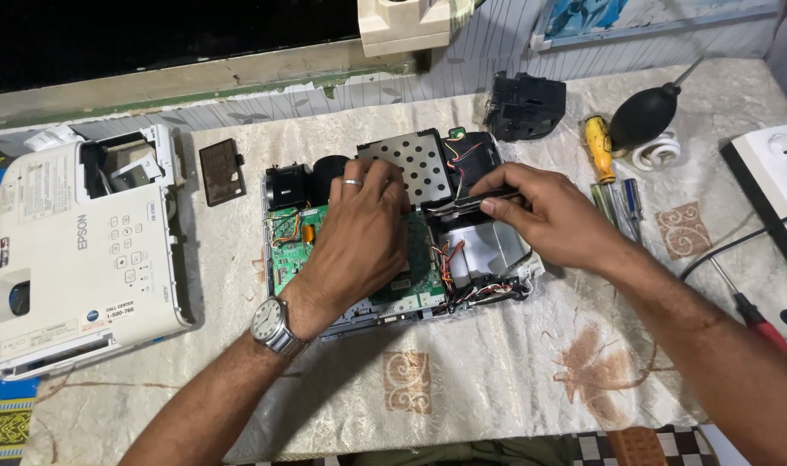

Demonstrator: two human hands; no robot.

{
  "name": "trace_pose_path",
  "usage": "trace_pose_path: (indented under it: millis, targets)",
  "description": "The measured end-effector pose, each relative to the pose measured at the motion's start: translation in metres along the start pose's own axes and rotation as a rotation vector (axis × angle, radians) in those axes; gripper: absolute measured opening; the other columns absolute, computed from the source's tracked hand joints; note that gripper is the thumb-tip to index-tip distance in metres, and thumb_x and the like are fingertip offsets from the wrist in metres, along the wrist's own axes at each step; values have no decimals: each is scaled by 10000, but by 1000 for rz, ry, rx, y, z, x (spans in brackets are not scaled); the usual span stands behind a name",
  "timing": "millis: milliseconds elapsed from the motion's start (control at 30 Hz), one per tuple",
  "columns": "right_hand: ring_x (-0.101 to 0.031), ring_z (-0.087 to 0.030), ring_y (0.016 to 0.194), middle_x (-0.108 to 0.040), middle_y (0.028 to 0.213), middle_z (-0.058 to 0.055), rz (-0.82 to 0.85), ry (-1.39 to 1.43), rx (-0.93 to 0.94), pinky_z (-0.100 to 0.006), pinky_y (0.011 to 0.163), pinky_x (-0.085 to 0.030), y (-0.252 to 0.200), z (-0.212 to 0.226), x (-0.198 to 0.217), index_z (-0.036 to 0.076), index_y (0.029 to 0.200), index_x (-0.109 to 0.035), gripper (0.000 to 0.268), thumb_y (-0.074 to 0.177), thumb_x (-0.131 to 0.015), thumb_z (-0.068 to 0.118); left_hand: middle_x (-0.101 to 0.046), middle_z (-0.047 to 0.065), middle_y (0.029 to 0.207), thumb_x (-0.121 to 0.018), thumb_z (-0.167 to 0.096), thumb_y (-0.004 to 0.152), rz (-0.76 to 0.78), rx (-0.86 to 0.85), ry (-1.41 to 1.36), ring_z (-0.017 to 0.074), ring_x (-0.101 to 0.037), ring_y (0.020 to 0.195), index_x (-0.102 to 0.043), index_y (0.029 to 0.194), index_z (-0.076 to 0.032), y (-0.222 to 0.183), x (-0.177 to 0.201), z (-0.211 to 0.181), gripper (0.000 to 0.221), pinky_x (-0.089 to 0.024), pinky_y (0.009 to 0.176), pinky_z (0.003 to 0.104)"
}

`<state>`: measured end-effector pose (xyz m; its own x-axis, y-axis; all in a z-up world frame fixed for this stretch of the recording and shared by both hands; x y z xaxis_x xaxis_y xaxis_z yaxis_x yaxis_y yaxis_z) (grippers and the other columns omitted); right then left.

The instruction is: Repairing the internal components of a projector by manipulating the circuit board and cable connections.

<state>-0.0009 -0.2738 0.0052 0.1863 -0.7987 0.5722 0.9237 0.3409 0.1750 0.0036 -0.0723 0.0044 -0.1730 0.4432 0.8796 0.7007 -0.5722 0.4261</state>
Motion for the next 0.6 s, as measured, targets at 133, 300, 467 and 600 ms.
trace_pose_path:
  millis: [133, 300, 467, 600]
  targets:
    - [-696, -305, 881, -728, 956, -219, 5, 11, -25, -462, 788, -552, 3, 0, -2, -14, 1143, -708, 194, 979, -634, 57, -487, 75, 1051, -586, -14, 775, 39, 31, -6, 356, -435, 1110, -587, 859, -93, -1, -6, 6, 115, -390, 838, 414]
    - [-677, -290, 871, -711, 921, -173, -20, -9, 37, -422, 785, -531, 2, 2, -1, 11, 1132, -729, 185, 964, -651, 21, -490, 57, 1032, -570, 5, 798, 27, 39, -80, 339, -443, 1124, -571, 881, -101, -1, -4, 7, 134, -396, 841, 408]
    - [-644, -213, 905, -725, 932, -133, -11, 94, -48, -404, 832, -545, 3, -9, -2, 16, 1168, -716, 204, 989, -637, 72, -489, 52, 1020, -571, 7, 812, 22, 48, -131, 341, -445, 1124, -564, 886, -107, -3, -5, 10, 136, -399, 843, 411]
    - [-727, -348, 859, -739, 890, -216, -25, -35, 18, -483, 811, -552, 4, 12, -1, -23, 1127, -713, 181, 996, -617, 56, -482, 41, 1002, -566, -4, 827, 10, 44, -159, 323, -445, 1110, -559, 884, -119, -3, -6, 11, 128, -400, 842, 400]
Point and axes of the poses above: each hand's wrist, its own y-axis towards the middle knuckle, its own x-axis out of the back of the hand, z = x × y, the point moved 6 cm from there along y, towards the middle knuckle
